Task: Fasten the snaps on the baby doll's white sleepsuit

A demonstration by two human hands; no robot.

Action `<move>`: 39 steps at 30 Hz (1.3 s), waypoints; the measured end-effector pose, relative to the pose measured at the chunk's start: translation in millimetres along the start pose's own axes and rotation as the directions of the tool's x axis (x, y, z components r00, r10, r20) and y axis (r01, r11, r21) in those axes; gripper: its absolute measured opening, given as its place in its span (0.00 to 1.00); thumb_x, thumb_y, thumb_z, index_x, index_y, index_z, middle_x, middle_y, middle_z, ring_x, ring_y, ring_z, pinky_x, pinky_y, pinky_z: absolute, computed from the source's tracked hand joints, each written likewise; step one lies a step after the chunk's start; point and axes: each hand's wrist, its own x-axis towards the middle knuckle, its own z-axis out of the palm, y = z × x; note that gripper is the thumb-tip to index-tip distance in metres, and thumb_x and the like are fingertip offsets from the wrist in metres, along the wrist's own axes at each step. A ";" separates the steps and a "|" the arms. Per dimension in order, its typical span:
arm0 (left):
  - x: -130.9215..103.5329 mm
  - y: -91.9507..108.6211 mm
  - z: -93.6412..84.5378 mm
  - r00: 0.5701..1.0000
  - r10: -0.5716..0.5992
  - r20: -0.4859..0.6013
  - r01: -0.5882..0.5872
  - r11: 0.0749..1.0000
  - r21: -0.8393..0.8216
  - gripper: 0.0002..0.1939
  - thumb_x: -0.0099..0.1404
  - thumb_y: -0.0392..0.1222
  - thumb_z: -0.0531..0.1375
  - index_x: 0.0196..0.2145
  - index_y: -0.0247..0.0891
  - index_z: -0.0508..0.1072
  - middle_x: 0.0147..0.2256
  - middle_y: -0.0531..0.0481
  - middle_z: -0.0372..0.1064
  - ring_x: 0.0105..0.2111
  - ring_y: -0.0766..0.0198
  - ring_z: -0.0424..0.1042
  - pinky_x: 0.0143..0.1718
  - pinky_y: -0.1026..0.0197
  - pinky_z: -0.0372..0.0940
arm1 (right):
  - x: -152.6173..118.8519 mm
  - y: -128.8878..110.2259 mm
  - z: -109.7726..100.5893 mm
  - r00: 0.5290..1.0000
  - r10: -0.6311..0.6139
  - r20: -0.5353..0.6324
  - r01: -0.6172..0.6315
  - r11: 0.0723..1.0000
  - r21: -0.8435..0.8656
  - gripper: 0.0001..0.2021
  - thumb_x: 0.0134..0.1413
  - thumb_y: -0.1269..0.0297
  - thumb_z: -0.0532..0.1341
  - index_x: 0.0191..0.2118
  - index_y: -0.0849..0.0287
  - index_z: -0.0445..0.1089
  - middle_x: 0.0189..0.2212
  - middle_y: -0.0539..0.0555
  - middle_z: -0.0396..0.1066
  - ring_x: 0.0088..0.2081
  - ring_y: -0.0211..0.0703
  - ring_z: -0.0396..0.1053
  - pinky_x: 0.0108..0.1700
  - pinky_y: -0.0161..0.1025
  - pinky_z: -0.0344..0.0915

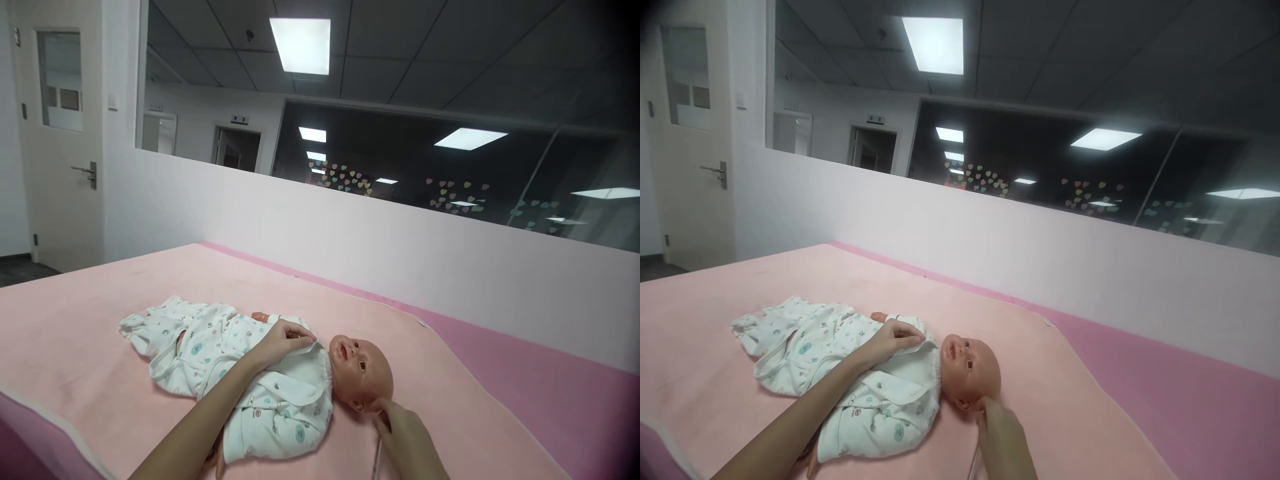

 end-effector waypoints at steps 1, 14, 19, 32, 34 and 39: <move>-1.0 1.2 0.1 1.000 -0.004 0.010 0.004 1.000 0.021 0.16 0.52 0.48 0.61 0.33 0.32 0.76 0.32 0.43 0.73 0.34 0.59 0.69 0.34 0.63 0.60 | -1.1 -3.5 5.0 0.998 -0.034 -0.043 0.033 0.999 -0.019 0.07 0.54 0.65 0.54 0.30 0.55 0.69 0.28 0.53 0.70 0.29 0.37 0.68 0.30 0.35 0.65; -2.1 2.2 0.8 0.996 0.011 0.092 -0.013 1.000 0.023 0.14 0.53 0.45 0.60 0.35 0.33 0.76 0.30 0.45 0.72 0.31 0.63 0.68 0.31 0.65 0.59 | 29.7 -73.5 40.9 0.949 -0.313 0.025 0.311 0.948 0.064 0.13 0.46 0.77 0.50 0.27 0.57 0.68 0.25 0.49 0.68 0.29 0.36 0.66 0.28 0.32 0.60; -4.3 5.8 2.1 0.993 0.006 0.114 -0.017 0.996 0.092 0.11 0.53 0.44 0.60 0.30 0.32 0.76 0.26 0.47 0.71 0.27 0.65 0.66 0.28 0.66 0.57 | 32.7 -79.0 49.1 0.947 -0.268 -0.177 0.294 0.945 0.145 0.14 0.50 0.76 0.47 0.30 0.58 0.69 0.23 0.50 0.67 0.26 0.37 0.66 0.28 0.32 0.61; -5.4 7.3 1.0 0.989 -0.022 0.147 0.006 0.994 0.107 0.11 0.52 0.44 0.61 0.28 0.33 0.77 0.23 0.48 0.70 0.24 0.66 0.65 0.26 0.67 0.57 | 22.3 -82.4 60.6 0.885 -0.286 -0.368 0.365 0.916 0.166 0.09 0.56 0.70 0.50 0.31 0.60 0.67 0.25 0.52 0.67 0.28 0.36 0.65 0.31 0.32 0.63; -5.2 6.6 0.5 0.986 -0.017 0.164 0.000 0.995 0.100 0.11 0.52 0.44 0.61 0.28 0.33 0.77 0.23 0.48 0.70 0.24 0.66 0.65 0.26 0.67 0.56 | 22.2 -80.9 63.1 0.888 -0.265 -0.376 0.355 0.915 0.193 0.09 0.56 0.70 0.50 0.32 0.59 0.67 0.24 0.51 0.67 0.28 0.36 0.65 0.31 0.32 0.63; -5.7 6.0 -0.7 0.980 0.007 0.200 -0.027 0.995 0.098 0.12 0.53 0.45 0.60 0.31 0.33 0.77 0.25 0.47 0.71 0.25 0.66 0.65 0.26 0.67 0.56 | 21.1 -78.2 67.4 0.923 -0.147 -0.356 0.266 0.912 0.314 0.08 0.56 0.67 0.51 0.31 0.59 0.66 0.25 0.51 0.68 0.25 0.35 0.65 0.29 0.31 0.62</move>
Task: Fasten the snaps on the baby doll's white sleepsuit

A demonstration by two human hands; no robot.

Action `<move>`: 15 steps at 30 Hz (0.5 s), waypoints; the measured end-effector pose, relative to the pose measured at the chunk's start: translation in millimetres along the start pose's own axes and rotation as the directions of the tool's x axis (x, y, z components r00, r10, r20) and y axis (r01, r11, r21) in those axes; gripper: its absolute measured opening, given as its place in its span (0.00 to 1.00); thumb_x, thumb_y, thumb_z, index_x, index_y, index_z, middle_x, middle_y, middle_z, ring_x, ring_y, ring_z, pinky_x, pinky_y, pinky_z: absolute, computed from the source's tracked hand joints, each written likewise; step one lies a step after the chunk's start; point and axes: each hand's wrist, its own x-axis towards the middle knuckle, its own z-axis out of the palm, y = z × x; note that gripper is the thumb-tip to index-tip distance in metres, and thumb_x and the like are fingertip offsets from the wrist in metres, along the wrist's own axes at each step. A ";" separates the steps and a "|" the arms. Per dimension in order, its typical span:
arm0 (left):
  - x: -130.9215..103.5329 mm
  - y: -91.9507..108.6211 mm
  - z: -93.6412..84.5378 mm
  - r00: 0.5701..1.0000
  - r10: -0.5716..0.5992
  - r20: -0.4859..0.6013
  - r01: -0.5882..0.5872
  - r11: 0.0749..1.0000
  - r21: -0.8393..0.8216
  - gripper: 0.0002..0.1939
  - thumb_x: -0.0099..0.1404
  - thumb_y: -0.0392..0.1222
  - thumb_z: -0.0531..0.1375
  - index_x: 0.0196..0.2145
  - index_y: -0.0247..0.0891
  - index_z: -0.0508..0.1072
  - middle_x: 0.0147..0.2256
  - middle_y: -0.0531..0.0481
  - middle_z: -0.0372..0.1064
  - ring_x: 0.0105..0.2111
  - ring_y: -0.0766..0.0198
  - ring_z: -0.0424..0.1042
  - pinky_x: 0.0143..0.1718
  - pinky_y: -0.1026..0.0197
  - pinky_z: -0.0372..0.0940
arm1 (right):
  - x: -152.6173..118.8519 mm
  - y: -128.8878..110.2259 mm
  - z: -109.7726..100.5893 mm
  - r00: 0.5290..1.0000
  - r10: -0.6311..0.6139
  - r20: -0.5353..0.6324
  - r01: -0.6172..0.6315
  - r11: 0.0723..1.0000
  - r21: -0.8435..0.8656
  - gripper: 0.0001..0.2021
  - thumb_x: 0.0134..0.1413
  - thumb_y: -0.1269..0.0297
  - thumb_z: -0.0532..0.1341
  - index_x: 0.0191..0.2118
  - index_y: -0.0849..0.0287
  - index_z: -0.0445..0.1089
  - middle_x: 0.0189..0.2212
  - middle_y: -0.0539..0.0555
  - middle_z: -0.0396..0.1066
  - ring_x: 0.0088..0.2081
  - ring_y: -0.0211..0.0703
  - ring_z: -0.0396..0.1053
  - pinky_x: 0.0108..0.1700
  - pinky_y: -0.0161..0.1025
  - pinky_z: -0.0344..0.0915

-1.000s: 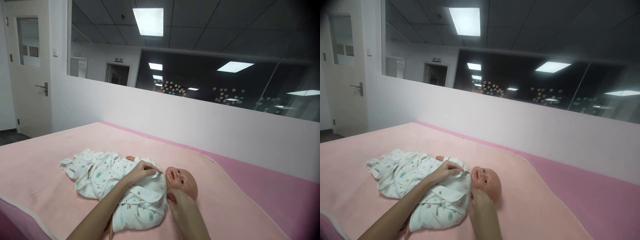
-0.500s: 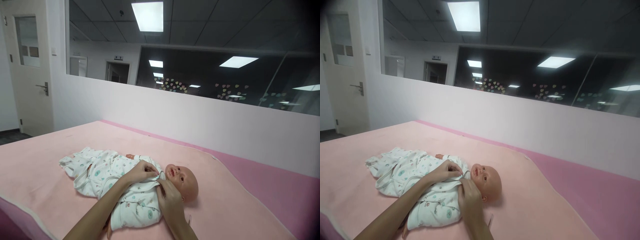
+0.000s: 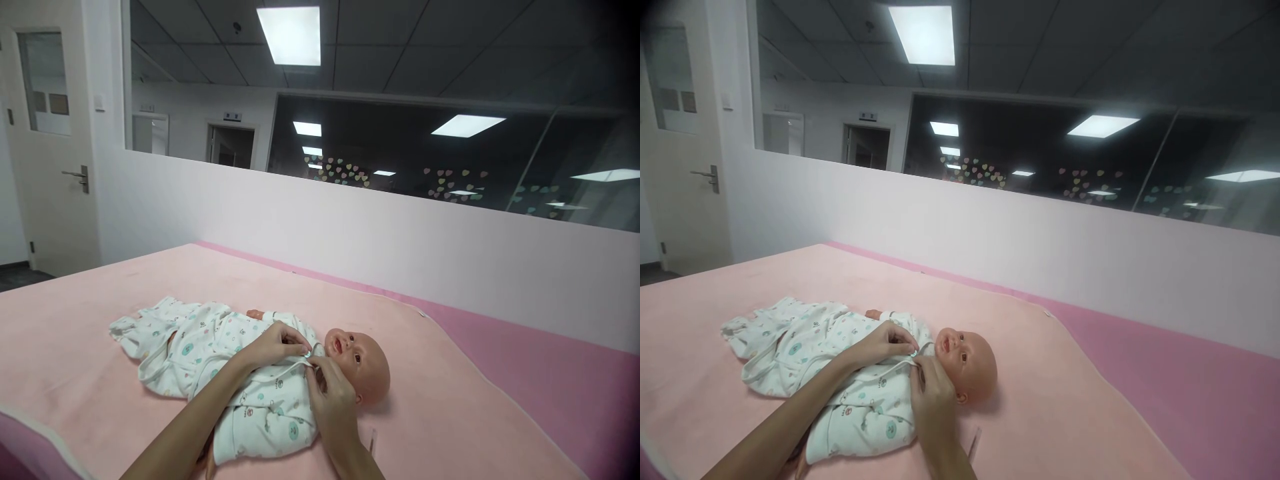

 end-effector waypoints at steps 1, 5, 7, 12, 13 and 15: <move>-0.6 0.5 -0.5 1.000 0.011 0.015 -0.011 1.000 0.005 0.13 0.54 0.46 0.60 0.31 0.34 0.77 0.26 0.46 0.72 0.26 0.65 0.65 0.27 0.67 0.56 | -0.3 0.4 0.2 0.999 0.038 -0.002 -0.038 0.999 0.011 0.08 0.55 0.66 0.51 0.31 0.59 0.66 0.25 0.50 0.68 0.24 0.34 0.64 0.28 0.31 0.62; -4.1 3.9 -4.1 0.995 0.021 0.097 -0.032 0.994 0.106 0.15 0.53 0.47 0.60 0.36 0.36 0.77 0.26 0.48 0.71 0.24 0.67 0.62 0.24 0.67 0.53 | -0.4 1.0 0.7 0.991 0.131 0.003 -0.131 0.990 0.056 0.07 0.54 0.65 0.53 0.32 0.58 0.67 0.24 0.49 0.67 0.21 0.33 0.62 0.25 0.30 0.61; -5.5 4.6 -6.1 0.993 0.020 0.118 -0.043 0.979 0.201 0.17 0.49 0.45 0.63 0.38 0.38 0.76 0.25 0.50 0.69 0.24 0.68 0.59 0.23 0.67 0.51 | 0.4 0.4 0.8 0.991 0.131 0.008 -0.131 0.988 0.080 0.07 0.54 0.66 0.53 0.33 0.58 0.67 0.26 0.49 0.68 0.22 0.33 0.63 0.26 0.30 0.61; -4.4 0.0 -8.4 0.994 -0.005 0.111 -0.022 0.969 0.247 0.17 0.53 0.49 0.61 0.38 0.37 0.76 0.26 0.50 0.68 0.24 0.69 0.58 0.25 0.68 0.52 | 3.2 -2.8 0.5 0.995 0.100 -0.007 -0.098 0.986 0.135 0.08 0.54 0.66 0.53 0.32 0.58 0.69 0.29 0.51 0.70 0.28 0.36 0.67 0.29 0.30 0.64; -3.9 -1.4 -8.5 0.994 -0.014 0.107 -0.012 0.971 0.240 0.18 0.54 0.49 0.60 0.38 0.36 0.75 0.26 0.50 0.68 0.24 0.69 0.58 0.25 0.68 0.52 | 3.6 -3.3 0.4 0.995 0.098 -0.010 -0.096 0.985 0.143 0.08 0.54 0.66 0.53 0.33 0.58 0.69 0.29 0.52 0.70 0.30 0.36 0.68 0.30 0.30 0.64; -3.2 -3.2 -8.6 0.994 -0.015 0.104 -0.010 0.972 0.235 0.18 0.55 0.49 0.59 0.39 0.35 0.75 0.27 0.49 0.68 0.25 0.69 0.59 0.26 0.68 0.53 | 3.9 -4.2 0.2 0.995 0.098 -0.009 -0.095 0.984 0.152 0.08 0.54 0.65 0.54 0.33 0.58 0.70 0.30 0.52 0.71 0.32 0.38 0.68 0.32 0.31 0.65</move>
